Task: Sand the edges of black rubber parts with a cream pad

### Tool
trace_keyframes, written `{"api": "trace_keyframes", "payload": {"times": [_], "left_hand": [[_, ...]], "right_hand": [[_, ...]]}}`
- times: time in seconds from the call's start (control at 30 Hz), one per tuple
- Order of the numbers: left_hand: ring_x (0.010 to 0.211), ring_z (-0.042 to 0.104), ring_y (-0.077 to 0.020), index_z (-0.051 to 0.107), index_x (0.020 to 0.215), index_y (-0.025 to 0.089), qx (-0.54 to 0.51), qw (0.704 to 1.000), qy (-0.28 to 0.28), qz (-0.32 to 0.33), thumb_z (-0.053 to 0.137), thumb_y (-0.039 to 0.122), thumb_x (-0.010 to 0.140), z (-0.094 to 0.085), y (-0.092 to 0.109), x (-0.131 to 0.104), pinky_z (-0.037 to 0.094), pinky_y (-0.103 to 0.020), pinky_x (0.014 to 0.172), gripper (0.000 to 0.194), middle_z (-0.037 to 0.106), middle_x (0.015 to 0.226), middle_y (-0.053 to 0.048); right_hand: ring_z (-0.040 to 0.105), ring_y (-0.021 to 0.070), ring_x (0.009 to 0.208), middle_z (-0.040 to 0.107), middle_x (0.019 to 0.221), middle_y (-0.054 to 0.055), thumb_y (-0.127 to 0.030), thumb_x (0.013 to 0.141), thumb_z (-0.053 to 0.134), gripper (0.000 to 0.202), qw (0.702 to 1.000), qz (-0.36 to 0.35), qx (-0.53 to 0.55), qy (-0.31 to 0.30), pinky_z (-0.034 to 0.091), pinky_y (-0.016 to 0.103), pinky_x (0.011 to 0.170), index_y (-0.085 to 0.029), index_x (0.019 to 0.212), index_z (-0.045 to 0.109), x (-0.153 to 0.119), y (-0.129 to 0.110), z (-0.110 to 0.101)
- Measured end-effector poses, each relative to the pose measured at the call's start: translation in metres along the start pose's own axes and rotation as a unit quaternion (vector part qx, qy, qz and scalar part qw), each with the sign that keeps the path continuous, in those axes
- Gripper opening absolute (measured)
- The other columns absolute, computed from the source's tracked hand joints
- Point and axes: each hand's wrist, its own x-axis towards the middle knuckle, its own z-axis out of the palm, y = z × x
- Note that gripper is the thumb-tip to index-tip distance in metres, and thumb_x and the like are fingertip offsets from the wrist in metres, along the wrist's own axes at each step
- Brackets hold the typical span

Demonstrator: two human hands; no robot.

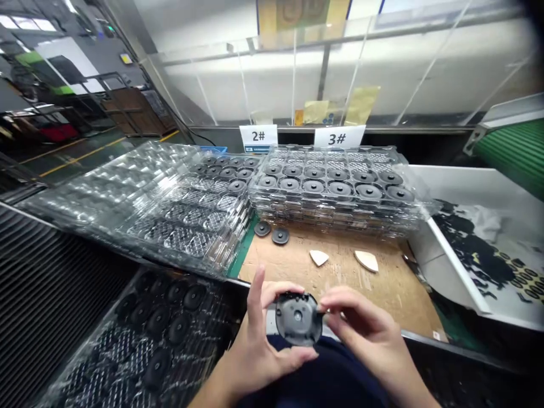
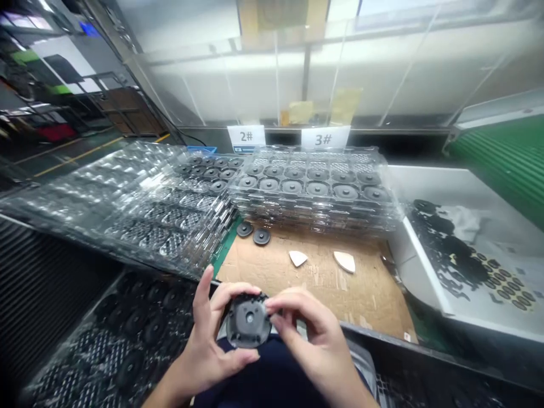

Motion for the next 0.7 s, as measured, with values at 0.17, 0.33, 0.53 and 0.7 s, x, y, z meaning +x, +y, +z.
{"api": "trace_keyframes", "payload": {"times": [0.17,0.33,0.53,0.7], "left_hand": [[0.102,0.054,-0.0262,-0.007,0.139,0.029,-0.068,0.998,0.014,0.003,0.072,0.014,0.063,0.001,0.006,-0.017,0.036,-0.041,0.092,0.11,0.058,0.109,-0.01],[0.098,0.057,-0.0296,0.032,0.134,0.02,-0.165,0.985,0.034,-0.035,0.079,0.026,0.051,0.002,0.013,-0.02,0.033,-0.04,0.097,0.096,0.063,0.103,-0.012],[0.093,0.059,-0.0287,0.042,0.129,0.02,-0.108,0.994,-0.029,-0.015,0.078,0.032,0.053,0.0,0.013,-0.015,0.037,-0.041,0.093,0.085,0.065,0.096,-0.011],[0.1,0.056,-0.0278,0.036,0.132,0.021,-0.053,0.997,-0.051,-0.026,0.077,0.042,0.052,-0.001,0.005,0.0,0.037,-0.04,0.094,0.092,0.061,0.104,-0.012]], "right_hand": [[0.057,0.0132,0.07,0.064,0.075,0.002,-0.026,0.078,0.063,0.01,0.981,0.099,0.085,-0.141,0.046,0.024,0.064,-0.02,0.086,0.067,-0.003,-0.023,0.008],[0.059,0.0094,0.069,0.065,0.073,0.0,-0.018,0.073,0.069,0.012,0.937,0.157,0.235,-0.204,0.045,0.021,0.066,-0.02,0.085,0.066,-0.003,-0.029,0.008],[0.059,0.007,0.067,0.064,0.072,-0.001,-0.013,0.07,0.071,0.008,0.903,0.199,0.304,-0.231,0.045,0.018,0.064,-0.015,0.074,0.064,-0.001,-0.033,0.006],[0.059,0.0073,0.062,0.065,0.067,0.0,-0.013,0.066,0.074,0.01,0.906,0.224,0.316,-0.171,0.046,0.017,0.06,-0.014,0.068,0.064,0.005,-0.019,0.002]]}}
